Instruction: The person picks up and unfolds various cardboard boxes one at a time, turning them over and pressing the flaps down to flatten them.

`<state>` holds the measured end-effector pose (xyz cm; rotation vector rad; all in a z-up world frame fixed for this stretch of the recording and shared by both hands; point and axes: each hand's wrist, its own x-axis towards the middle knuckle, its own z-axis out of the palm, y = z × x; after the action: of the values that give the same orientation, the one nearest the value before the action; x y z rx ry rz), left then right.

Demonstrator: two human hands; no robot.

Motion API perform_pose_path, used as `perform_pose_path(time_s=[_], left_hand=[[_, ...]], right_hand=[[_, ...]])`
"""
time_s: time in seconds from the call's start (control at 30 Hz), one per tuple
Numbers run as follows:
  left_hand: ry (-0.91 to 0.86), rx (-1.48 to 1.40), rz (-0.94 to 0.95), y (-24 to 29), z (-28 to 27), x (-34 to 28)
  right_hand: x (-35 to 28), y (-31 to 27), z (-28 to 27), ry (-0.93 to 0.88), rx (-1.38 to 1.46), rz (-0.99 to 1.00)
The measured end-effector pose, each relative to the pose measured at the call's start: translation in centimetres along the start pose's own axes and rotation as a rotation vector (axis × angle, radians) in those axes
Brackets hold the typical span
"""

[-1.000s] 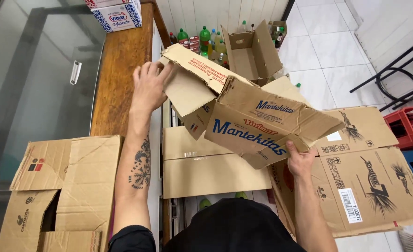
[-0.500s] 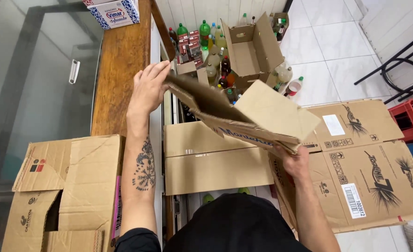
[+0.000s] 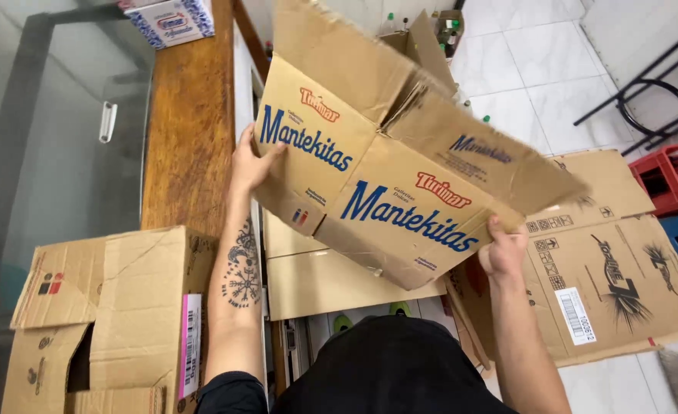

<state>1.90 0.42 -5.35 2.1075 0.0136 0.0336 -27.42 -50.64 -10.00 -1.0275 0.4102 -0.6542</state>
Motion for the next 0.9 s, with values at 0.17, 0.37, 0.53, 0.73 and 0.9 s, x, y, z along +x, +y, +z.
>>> perform_pose_path(time_s=[0.17,0.37,0.53,0.73,0.9], left_hand=[[-0.254,-0.037,0.023,-0.4,2.1,2.0],[-0.610,-0.119,-0.088,-1.4,7.6,3.7],[-0.791,-0.296,-0.129,-3.8,17.1,7.3],[-0.912,-0.322,-0.163,1.6,27.2,6.2],[-0.823,-0.560,-0.251,8.5,34.9,-0.2]], right_hand=[[0.5,-1.1,-3.8,0.043,0.045,-0.016],[0.8,-2.4,-12.1,0.123,0.048,-0.107],[-1.4,-6.9,-16.2,0.292,0.028,-0.157],[-0.5,-6.6,-28.8,0.486,0.034,-0.102],[-1.0,-9.0,-34.1,0.596,-0.006,-0.129]])
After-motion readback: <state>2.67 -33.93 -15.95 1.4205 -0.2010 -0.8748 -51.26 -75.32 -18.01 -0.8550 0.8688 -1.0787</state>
